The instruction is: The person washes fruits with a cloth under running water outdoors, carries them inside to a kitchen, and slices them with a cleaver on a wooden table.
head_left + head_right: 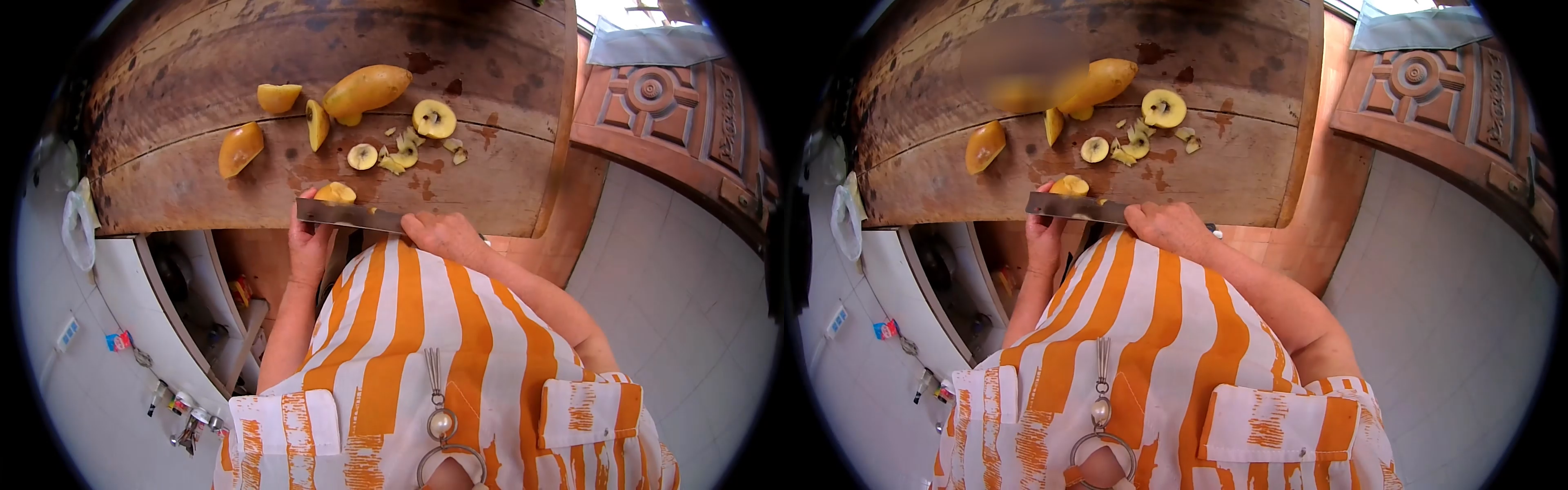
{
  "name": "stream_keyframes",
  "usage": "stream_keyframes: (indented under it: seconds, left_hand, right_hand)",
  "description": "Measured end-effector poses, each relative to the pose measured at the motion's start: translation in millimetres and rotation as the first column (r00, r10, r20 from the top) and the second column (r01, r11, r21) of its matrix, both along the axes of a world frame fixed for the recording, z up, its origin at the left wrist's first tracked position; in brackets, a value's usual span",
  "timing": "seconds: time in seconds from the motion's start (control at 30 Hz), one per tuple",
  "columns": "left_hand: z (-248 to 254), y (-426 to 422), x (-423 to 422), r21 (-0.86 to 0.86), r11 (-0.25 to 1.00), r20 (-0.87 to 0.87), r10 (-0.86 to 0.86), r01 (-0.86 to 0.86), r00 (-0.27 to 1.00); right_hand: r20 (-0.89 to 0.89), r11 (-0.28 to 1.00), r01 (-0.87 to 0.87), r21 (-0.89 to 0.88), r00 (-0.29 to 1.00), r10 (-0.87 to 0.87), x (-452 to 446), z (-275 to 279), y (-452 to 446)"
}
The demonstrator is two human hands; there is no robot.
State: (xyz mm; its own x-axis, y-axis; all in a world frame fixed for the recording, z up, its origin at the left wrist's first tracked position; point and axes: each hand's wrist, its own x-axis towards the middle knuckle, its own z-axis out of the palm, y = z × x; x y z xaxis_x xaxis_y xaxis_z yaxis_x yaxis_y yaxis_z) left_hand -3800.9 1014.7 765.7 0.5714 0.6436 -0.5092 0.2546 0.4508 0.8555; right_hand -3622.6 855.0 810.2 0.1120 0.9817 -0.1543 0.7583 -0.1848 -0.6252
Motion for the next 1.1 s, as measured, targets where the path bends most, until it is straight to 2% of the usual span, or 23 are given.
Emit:
stream_keyframes:
  seconds: [0.07, 0.1, 0.17, 0.3, 0.47, 0.6, 0.8, 0.87, 0.97, 1.0, 1.07, 1.1]
  left_hand:
    - [-4.9, -6.0, 0.8, 0.154, 0.988, -0.019, 0.023, -0.020, 1.000]
    - [-5.7, -8.3, 3.0, 0.154, 0.988, -0.018, 0.024, -0.021, 1.000]
    - [-6.9, -10.2, 7.7, 0.276, 0.961, -0.082, 0.026, -0.002, 0.996]
    - [-15.7, -4.1, 2.4, 0.303, 0.952, -0.056, -0.024, 0.040, 0.998]
    - [-13.9, -4.2, 3.1, 0.398, 0.914, -0.092, -0.040, 0.074, 0.995]
    - [-13.7, -4.4, 2.4, 0.400, 0.916, -0.064, -0.014, 0.038, 0.998]
    - [-13.4, -1.8, 4.5, 0.507, 0.851, -0.162, -0.067, 0.141, 0.985]
    - [-12.9, -4.4, 2.9, 0.551, 0.813, -0.223, -0.074, 0.188, 0.972]
    - [-4.6, -3.5, 8.5, 0.600, 0.765, -0.244, -0.106, 0.236, 0.964]
    - [-5.5, -3.4, 5.5, 0.603, 0.762, -0.244, -0.106, 0.236, 0.964]
    - [-12.3, -5.4, -2.0, 0.406, 0.910, -0.072, -0.068, 0.091, 0.995]
    - [-12.9, -5.3, -4.2, 0.405, 0.910, -0.073, -0.071, 0.094, 0.995]
  right_hand:
    - [0.009, 0.995, 0.060, 0.077, 0.998, -0.061, -1.2, 1.5, 5.7]
    - [0.009, 0.995, 0.060, 0.076, 0.998, -0.061, -0.2, 3.0, 7.5]
    - [0.021, 0.999, 0.045, 0.015, 0.999, -0.046, 2.0, 7.6, 12.2]
    - [-0.018, 0.998, 0.065, -0.011, 0.998, -0.066, 4.4, 18.3, 17.6]
    - [-0.152, 0.988, 0.019, -0.155, 0.987, -0.043, 1.4, 15.7, 32.9]
    - [-0.150, 0.993, -0.007, -0.118, 0.989, -0.011, -3.1, 18.0, 48.6]
    - [-0.116, 0.994, 0.011, -0.111, 0.993, -0.024, -4.4, 21.7, 54.6]
    - [-0.106, 0.978, 0.024, -0.205, 0.993, -0.046, -5.6, 21.1, 54.8]
    - [-0.032, 0.986, -0.007, -0.169, 0.999, 0.001, -3.9, 9.5, 59.9]
    - [-0.031, 0.986, -0.005, -0.165, 1.000, 0.000, -3.9, 3.2, 59.9]
    - [-0.038, 0.990, 0.010, -0.140, 0.999, -0.015, -4.3, -13.6, 54.6]
    - [-0.039, 0.990, 0.012, -0.141, 0.999, -0.018, -7.8, -20.7, 49.5]
